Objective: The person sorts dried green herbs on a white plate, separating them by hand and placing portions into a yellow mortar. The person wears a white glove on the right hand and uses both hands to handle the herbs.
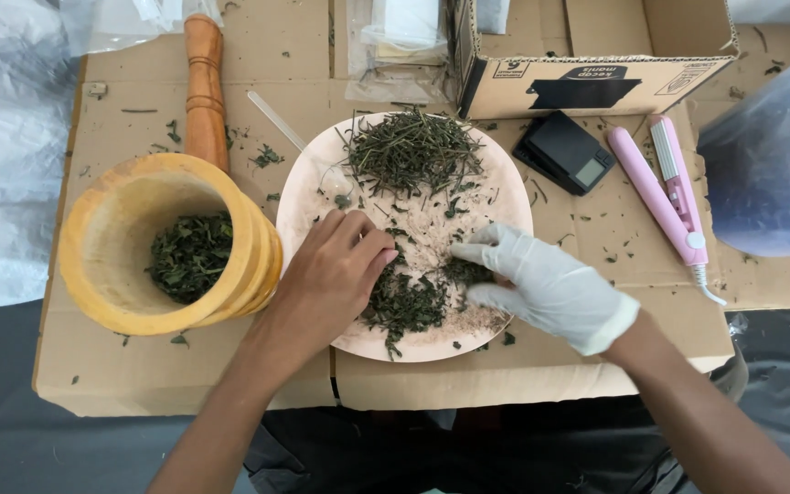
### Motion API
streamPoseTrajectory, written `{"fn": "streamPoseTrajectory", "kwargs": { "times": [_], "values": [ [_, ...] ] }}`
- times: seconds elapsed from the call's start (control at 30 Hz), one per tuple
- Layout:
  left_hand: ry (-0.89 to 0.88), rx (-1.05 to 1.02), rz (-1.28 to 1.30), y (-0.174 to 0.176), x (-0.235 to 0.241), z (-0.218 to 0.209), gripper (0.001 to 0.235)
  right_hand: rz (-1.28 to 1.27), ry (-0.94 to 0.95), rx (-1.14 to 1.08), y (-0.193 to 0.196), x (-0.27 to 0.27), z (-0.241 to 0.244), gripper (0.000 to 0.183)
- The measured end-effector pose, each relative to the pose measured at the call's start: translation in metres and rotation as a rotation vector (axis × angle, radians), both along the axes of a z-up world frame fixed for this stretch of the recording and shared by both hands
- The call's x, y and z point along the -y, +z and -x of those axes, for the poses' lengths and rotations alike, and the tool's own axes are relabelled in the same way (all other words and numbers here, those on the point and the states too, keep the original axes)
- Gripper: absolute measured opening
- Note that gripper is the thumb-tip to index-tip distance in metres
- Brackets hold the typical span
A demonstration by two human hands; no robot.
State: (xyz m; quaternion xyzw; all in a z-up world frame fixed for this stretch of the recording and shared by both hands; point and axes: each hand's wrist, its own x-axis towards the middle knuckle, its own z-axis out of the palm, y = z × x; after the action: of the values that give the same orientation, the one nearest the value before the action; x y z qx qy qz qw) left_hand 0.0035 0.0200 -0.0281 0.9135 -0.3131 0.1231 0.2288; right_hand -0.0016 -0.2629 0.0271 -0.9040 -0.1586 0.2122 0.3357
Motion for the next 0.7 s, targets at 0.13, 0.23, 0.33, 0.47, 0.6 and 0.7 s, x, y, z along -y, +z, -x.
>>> {"fn": "streamPoseTrajectory", "kwargs": {
  "times": [0.13, 0.23, 0.33, 0.47, 0.6, 0.7],
  "values": [
    [-0.014, -0.024, 0.010, 0.001, 0.004, 0.000, 0.010, 0.013, -0.053, 0.051, -0.012, -0.007, -0.005, 0.047],
    [-0.010, -0.031, 0.006, 0.006, 0.009, 0.000, 0.010, 0.002, -0.258, -0.159, 0.004, -0.007, -0.015, 0.043],
    [-0.003, -0.092, 0.032, 0.004, 0.020, -0.007, 0.014, 0.118, 0.229, 0.575, -0.019, 0.001, -0.020, 0.068],
    [-0.017, -0.069, 0.041, 0.006, 0.031, -0.008, 0.013, -0.108, 0.025, 0.185, 0.001, -0.003, -0.011, 0.050],
    [0.021, -0.111, 0.067, 0.003, 0.023, -0.010, 0.016, 0.066, 0.279, 0.581, -0.029, 0.025, -0.013, 0.047],
    [0.010, -0.021, 0.094, 0.017, 0.022, -0.005, 0.011, -0.121, 0.099, 0.088, -0.004, 0.006, 0.001, 0.050]
  ]
}}
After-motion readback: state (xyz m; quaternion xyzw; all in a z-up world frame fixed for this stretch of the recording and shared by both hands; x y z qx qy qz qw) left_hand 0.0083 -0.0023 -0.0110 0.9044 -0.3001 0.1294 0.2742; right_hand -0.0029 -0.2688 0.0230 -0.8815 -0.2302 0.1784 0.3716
